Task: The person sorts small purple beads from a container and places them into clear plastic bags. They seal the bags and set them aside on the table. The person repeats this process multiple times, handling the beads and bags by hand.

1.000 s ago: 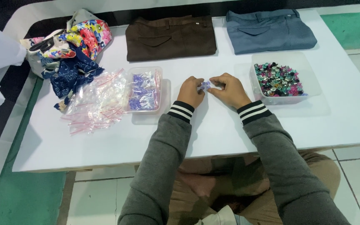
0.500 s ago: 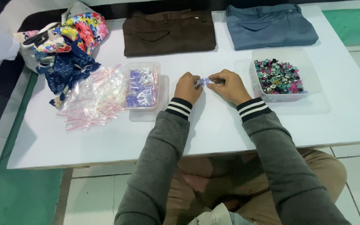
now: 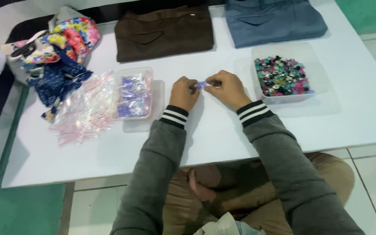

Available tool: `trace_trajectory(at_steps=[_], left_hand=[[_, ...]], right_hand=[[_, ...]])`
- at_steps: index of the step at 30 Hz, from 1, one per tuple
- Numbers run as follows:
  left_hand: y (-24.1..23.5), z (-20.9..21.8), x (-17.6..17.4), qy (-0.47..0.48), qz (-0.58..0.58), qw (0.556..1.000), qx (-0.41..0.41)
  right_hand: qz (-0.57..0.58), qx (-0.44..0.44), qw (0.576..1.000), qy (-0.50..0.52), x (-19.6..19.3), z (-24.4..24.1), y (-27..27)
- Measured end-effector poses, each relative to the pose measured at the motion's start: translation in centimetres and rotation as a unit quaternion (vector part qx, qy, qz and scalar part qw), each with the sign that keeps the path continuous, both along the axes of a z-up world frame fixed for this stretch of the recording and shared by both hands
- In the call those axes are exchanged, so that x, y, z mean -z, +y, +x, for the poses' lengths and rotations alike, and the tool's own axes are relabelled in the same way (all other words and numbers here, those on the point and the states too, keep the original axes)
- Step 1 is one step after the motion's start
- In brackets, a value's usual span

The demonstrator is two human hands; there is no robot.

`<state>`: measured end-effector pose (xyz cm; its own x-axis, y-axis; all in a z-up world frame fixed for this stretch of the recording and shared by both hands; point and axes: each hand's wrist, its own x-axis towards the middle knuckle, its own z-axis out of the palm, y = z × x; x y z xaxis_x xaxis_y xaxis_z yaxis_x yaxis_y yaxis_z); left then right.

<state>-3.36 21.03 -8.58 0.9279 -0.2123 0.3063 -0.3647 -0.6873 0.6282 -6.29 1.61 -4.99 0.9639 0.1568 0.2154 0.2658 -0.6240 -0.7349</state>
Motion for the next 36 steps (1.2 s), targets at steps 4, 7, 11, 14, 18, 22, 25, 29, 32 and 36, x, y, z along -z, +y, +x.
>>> trace_trajectory(at_steps=[4, 7, 11, 14, 18, 22, 25, 29, 32, 36], left_hand=[[0.2, -0.1, 0.8, -0.054, -0.006, 0.998, 0.035], [-0.2, -1.0, -0.6, -0.094, -0.011, 0.995, 0.028], [-1.9, -2.5, -2.8, -0.174, -0.019, 0.984, 0.029], [-3.0, -3.2, -3.0, -0.24, -0.034, 0.969, 0.05], [-5.0, -4.6, -4.0, -0.306, -0.065, 0.948, 0.062], [-6.6, -5.8, -4.8, -0.319, -0.059, 0.942, 0.085], [-8.2, -6.1, -5.1, -0.336, -0.05, 0.933, 0.117], [-10.5, -6.1, -4.3, -0.34, -0.063, 0.931, 0.12], [-12.7, -6.4, -4.6, -0.331, -0.082, 0.93, 0.139], [-15.7, -6.7, -7.2, -0.306, -0.083, 0.922, 0.222]], right_hand=[[0.011, 0.0, 1.0, -0.029, 1.2, 0.1, -0.7], [-0.016, -0.01, 1.0, -0.019, 0.6, -0.4, -0.7], [-0.094, -0.022, 0.994, -0.05, -0.4, -1.6, -0.7], [-0.136, -0.022, 0.984, -0.112, -1.0, -3.3, -0.3], [-0.102, -0.015, 0.963, -0.248, -2.9, -5.8, -0.4], [-0.018, 0.011, 0.955, -0.297, -2.9, -7.0, -2.6], [-0.001, 0.029, 0.939, -0.343, -4.1, -8.2, -6.4], [-0.076, 0.092, 0.947, -0.297, -7.1, -9.8, -13.6], [-0.115, 0.12, 0.98, -0.113, -9.5, -10.8, -16.3], [-0.09, 0.138, 0.985, 0.049, -10.1, -10.7, -16.7]])
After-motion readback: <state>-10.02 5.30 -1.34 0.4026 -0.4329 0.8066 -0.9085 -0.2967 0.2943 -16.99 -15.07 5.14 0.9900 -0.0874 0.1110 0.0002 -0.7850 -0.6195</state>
